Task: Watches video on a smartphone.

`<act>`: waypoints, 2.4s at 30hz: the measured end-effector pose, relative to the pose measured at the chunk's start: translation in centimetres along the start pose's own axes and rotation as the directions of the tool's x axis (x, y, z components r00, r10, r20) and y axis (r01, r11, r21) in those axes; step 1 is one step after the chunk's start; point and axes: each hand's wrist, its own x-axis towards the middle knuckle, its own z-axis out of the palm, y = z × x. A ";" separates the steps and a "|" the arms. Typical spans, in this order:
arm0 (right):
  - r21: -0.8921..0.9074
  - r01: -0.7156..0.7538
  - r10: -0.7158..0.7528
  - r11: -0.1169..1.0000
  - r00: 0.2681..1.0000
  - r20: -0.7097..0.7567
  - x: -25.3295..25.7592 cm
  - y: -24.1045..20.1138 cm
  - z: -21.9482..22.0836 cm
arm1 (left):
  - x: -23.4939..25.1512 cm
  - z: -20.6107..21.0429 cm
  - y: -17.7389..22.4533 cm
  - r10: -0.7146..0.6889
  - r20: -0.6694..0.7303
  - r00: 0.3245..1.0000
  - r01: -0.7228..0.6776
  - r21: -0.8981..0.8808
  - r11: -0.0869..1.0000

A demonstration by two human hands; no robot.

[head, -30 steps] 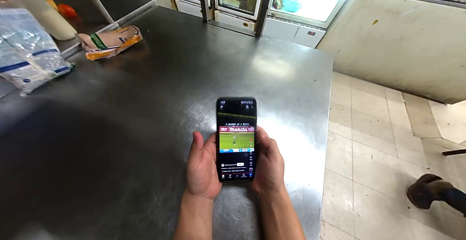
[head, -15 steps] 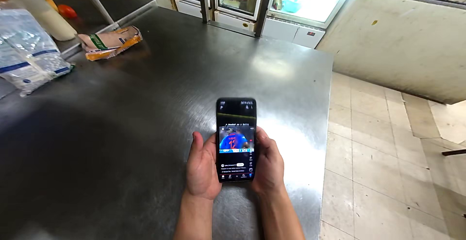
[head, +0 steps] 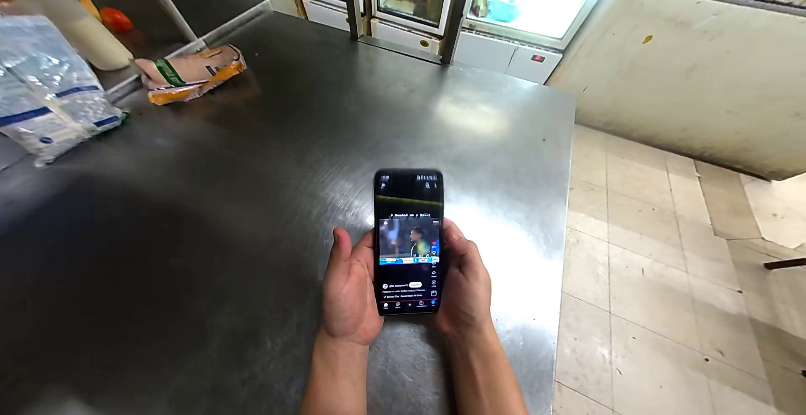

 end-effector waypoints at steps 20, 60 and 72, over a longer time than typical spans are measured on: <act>0.001 -0.003 0.003 1.000 1.000 -0.009 0.0 0.0 0.1 | 0.0 0.0 0.0 -0.005 -0.010 1.000 0.005 -0.002 1.000; 0.005 -0.006 0.006 1.000 1.000 0.011 0.0 0.0 0.0 | 0.0 0.0 0.0 0.002 0.007 1.000 -0.002 0.001 1.000; 0.006 -0.003 0.003 1.000 1.000 0.001 0.0 0.0 0.0 | 0.0 0.0 0.0 0.004 0.010 1.000 -0.004 -0.010 1.000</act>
